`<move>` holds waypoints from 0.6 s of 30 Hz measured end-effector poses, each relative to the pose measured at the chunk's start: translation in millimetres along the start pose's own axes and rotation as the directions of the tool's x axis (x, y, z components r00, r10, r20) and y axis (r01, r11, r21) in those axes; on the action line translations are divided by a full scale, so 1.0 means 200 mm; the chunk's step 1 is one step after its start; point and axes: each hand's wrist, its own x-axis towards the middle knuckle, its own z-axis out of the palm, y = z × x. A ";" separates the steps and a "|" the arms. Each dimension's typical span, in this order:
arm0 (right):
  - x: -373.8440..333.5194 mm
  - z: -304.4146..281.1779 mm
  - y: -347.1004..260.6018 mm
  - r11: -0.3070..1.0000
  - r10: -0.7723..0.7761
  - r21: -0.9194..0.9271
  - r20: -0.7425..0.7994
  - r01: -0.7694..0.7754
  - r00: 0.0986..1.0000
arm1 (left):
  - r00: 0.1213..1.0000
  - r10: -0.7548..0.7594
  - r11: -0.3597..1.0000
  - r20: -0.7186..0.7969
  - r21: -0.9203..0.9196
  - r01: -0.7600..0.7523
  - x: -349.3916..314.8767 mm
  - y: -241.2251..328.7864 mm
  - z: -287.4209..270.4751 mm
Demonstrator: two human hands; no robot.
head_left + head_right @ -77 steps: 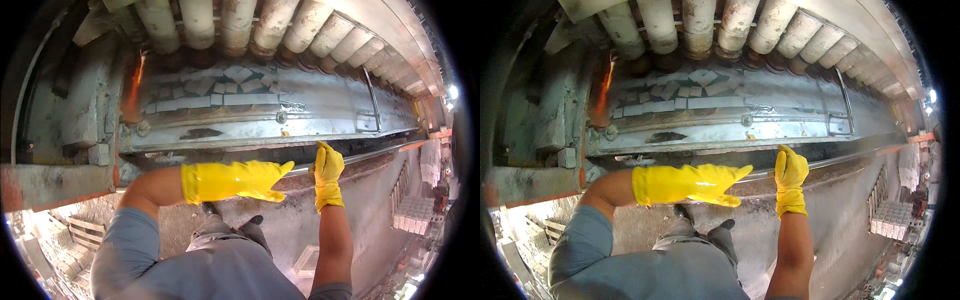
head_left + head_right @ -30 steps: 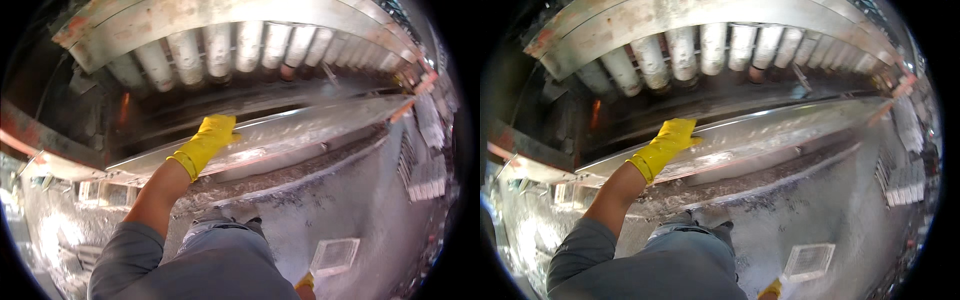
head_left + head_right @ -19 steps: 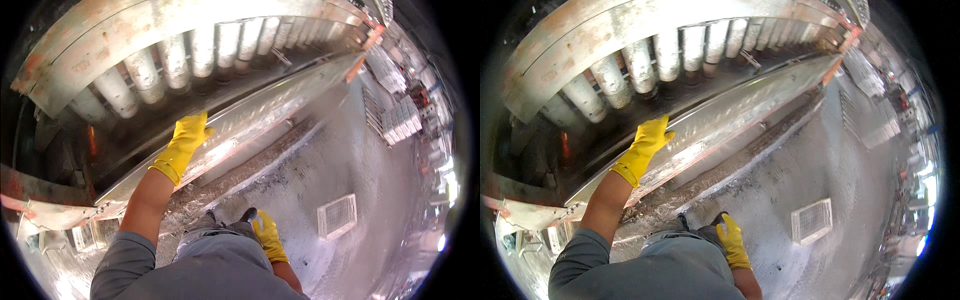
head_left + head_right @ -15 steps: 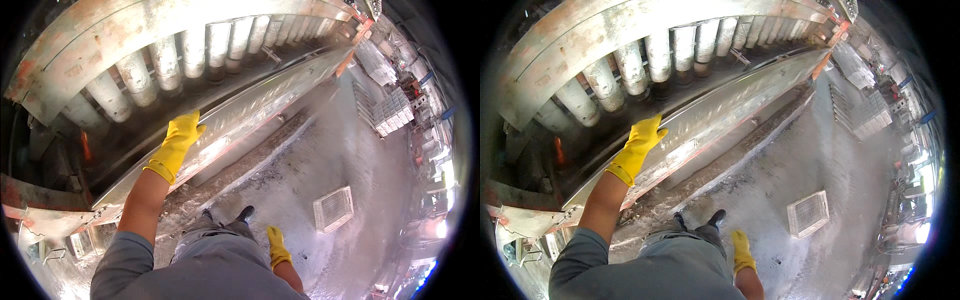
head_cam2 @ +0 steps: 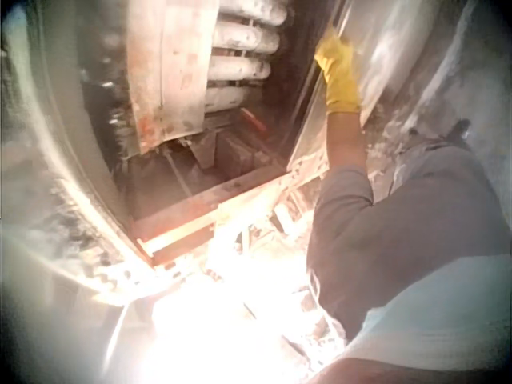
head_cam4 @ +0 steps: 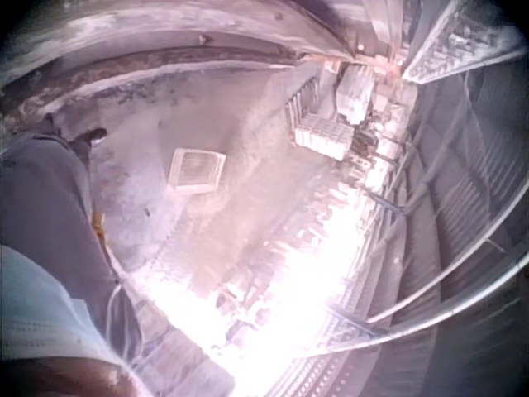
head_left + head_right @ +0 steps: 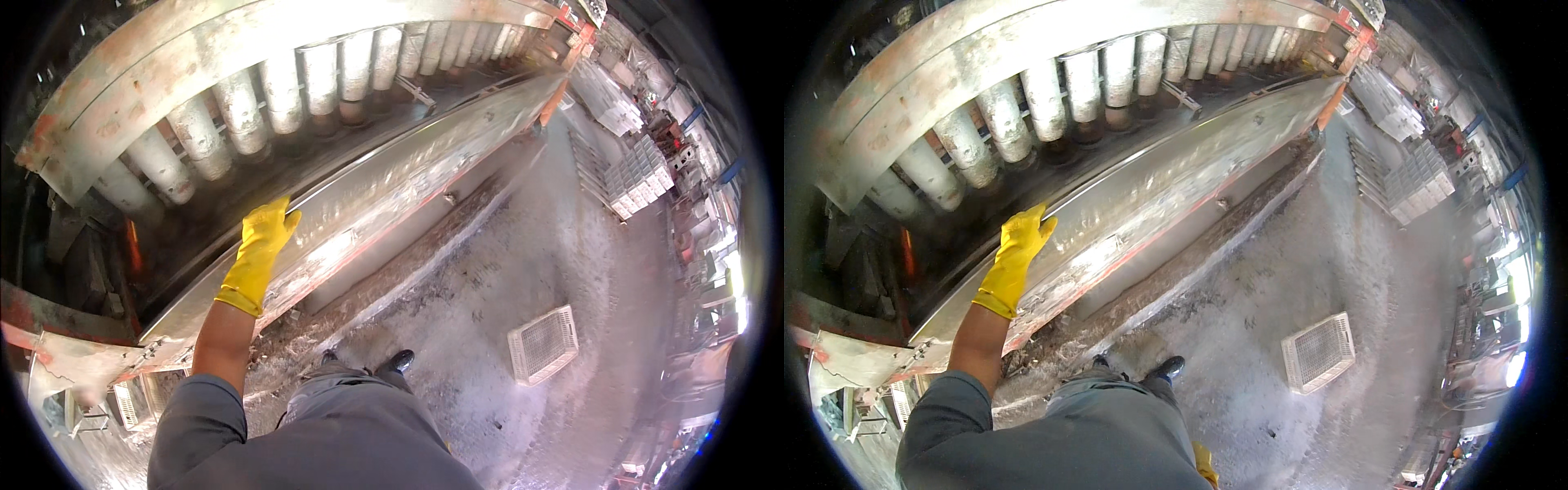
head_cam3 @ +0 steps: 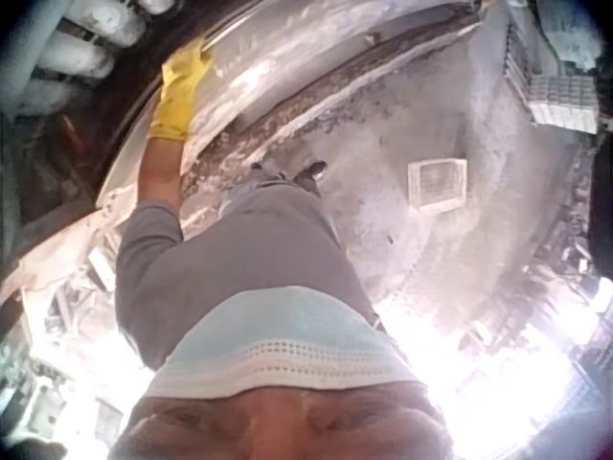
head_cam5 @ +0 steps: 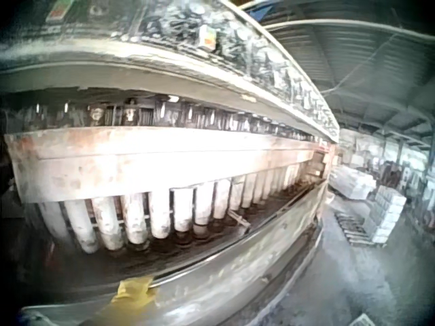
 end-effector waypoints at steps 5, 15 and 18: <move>0.38 -0.50 -0.15 0.946 -0.258 0.094 -0.360 0.310 0.897 | 0.998 -0.041 0.998 -0.042 0.044 0.043 0.05 0.14 -0.06; 0.64 -1.21 0.18 0.172 0.309 0.985 -0.020 -0.035 0.951 | 0.969 -0.218 0.968 -0.116 0.098 0.229 -0.07 0.12 0.08; 0.66 -1.17 0.38 0.143 0.314 0.982 0.074 -0.125 0.946 | 0.958 -0.252 0.956 -0.134 0.117 0.268 -0.09 0.19 0.09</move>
